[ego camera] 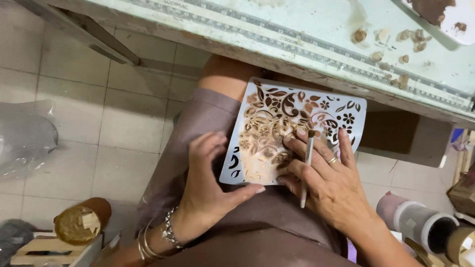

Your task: Tracing patterns through a floral stencil onto a surface using a stylus tool

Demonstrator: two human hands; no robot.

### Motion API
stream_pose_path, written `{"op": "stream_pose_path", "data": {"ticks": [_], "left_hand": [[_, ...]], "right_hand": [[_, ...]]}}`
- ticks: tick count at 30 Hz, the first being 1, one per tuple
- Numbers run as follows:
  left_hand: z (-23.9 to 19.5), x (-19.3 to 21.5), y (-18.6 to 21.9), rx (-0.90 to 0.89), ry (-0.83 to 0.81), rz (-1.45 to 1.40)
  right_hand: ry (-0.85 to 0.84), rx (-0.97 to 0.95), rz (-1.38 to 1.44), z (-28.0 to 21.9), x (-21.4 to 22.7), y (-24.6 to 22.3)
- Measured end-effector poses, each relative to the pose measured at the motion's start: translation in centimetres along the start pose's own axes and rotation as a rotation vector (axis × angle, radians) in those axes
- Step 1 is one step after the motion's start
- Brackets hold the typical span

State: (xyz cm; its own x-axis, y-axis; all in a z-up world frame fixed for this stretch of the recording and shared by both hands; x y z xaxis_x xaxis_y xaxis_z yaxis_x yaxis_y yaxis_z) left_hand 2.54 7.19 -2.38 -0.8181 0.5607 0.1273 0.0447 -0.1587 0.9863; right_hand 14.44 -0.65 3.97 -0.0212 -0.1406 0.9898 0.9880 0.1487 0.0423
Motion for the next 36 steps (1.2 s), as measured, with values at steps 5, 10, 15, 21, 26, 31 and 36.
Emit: {"op": "stream_pose_path", "data": {"ticks": [5, 10, 15, 21, 26, 31, 36], "left_hand": [[-2.2, -2.3, -4.9, 0.662, -0.24, -0.182], [-1.2, -4.5, -3.6, 0.362, -0.399, -0.232], [-1.0, -4.4, -3.6, 0.287, -0.338, -0.186], [-0.9, -4.5, -3.2, 0.295, -0.362, -0.218], [-0.3, -5.1, -1.8, 0.308, -0.431, -0.377], [-1.9, -2.6, -4.4, 0.755, -0.341, -0.37], [1.3, 0.1, 2.2, -0.029, -0.203, 0.186]], "right_hand": [[0.01, 0.013, 0.042, 0.2, 0.1, 0.2], [0.033, 0.023, 0.054, 0.5, 0.6, 0.2], [0.046, 0.015, 0.072, 0.1, 0.7, 0.6], [0.042, -0.016, 0.093, -0.2, 0.1, 0.9], [0.067, -0.022, 0.115, -0.4, -0.5, 1.0], [0.07, -0.053, 0.141, -0.5, -0.7, 1.2], [0.08, -0.058, 0.167, -0.6, -0.7, 1.2]]}}
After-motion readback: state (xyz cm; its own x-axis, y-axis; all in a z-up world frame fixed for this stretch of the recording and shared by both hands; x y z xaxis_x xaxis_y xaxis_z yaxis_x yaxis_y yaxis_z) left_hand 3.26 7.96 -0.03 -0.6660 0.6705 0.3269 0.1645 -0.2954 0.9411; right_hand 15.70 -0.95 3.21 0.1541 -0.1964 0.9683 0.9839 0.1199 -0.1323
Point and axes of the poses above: each hand's wrist, its own z-axis towards the middle knuckle, its own x-axis out of the back of the hand, y = z × x, the point moved 10 cm from there along z, towards the middle knuckle, and after that the axes turned 10 degrees about -z, right-handed, at the moved point
